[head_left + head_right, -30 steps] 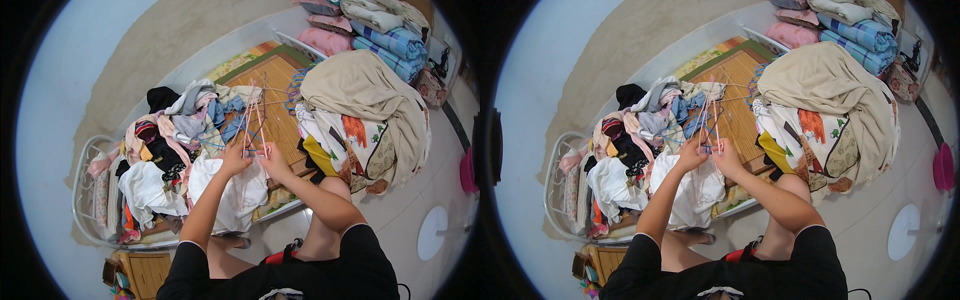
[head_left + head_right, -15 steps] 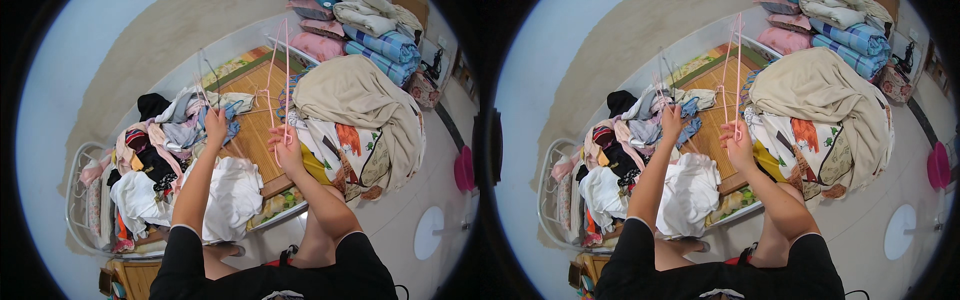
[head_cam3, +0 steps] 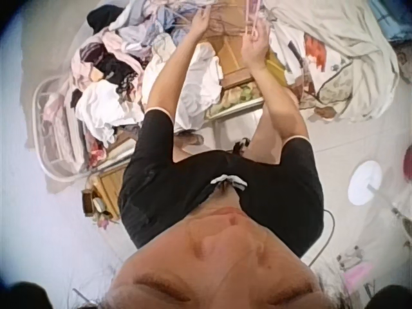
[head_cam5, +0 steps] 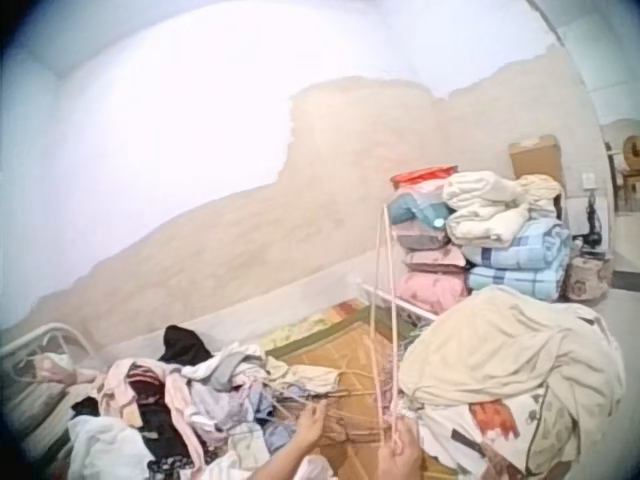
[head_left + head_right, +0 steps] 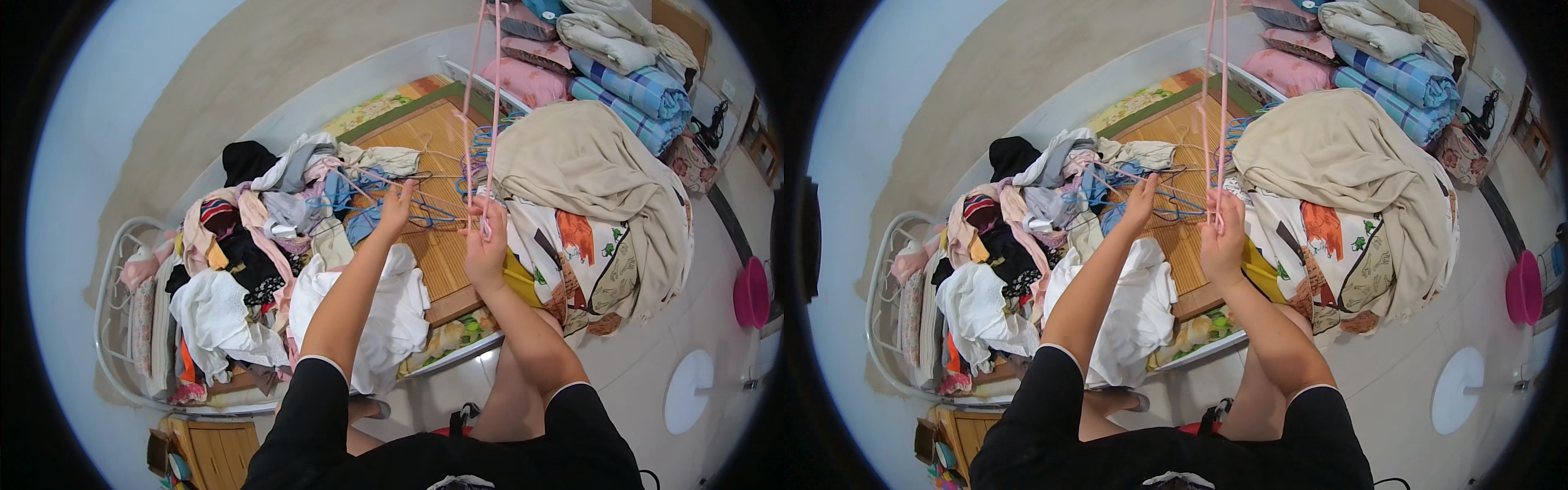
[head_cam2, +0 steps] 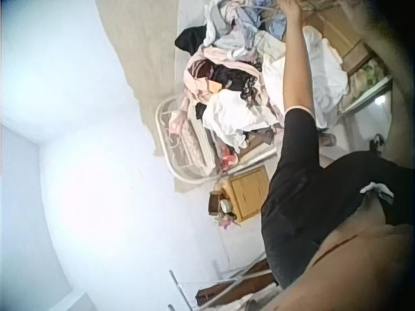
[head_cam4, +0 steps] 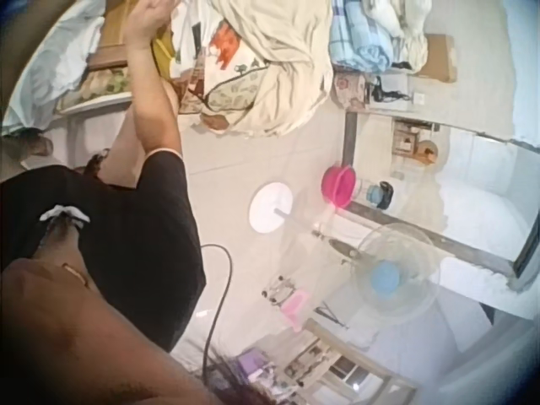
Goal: The person sorts through a pile of clothes on a bed, selects items, and places them onto plastic hangers by hand one by one.
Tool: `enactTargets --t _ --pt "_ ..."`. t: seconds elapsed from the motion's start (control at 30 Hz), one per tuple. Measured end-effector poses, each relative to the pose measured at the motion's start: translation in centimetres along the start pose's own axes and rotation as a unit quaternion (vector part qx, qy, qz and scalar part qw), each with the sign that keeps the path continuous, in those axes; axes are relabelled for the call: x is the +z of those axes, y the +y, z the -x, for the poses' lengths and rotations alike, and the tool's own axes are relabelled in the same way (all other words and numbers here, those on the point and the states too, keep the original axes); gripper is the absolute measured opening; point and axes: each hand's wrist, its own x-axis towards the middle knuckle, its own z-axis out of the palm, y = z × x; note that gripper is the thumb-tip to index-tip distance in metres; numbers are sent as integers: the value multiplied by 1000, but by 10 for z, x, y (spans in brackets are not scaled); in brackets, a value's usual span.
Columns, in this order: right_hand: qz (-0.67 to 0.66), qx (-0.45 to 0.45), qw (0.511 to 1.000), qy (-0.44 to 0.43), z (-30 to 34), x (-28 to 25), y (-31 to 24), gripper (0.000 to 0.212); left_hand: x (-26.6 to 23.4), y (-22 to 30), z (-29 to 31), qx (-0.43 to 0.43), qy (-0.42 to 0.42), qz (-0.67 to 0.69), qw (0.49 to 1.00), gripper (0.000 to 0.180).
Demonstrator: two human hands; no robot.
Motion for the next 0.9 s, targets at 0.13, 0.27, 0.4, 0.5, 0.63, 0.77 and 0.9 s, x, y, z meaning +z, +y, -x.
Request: enactTargets --t 0.13,0.27,0.4,0.5,0.63,0.77,0.9 --pt "-180 73 981 -28 11 10 7 52 -12 14 -6 -130 89 -291 943 58" --pt "-266 185 943 -74 6 6 4 52 -22 33 -6 -108 113 -232 960 49" --pt "-394 343 843 -131 2 7 4 45 -33 11 -20 -227 45 241 943 39" --pt "-496 398 755 -159 5 6 16 42 -40 23 -2 -210 12 563 799 57" --pt "-482 412 746 -203 4 4 22 38 -54 67 53 -160 -36 606 778 57" --pt "-459 456 689 -326 14 8 4 40 -72 96 126 -89 -5 523 847 43" --pt "-361 452 688 -438 38 15 -10 55 -96 99 206 -113 88 431 891 20"
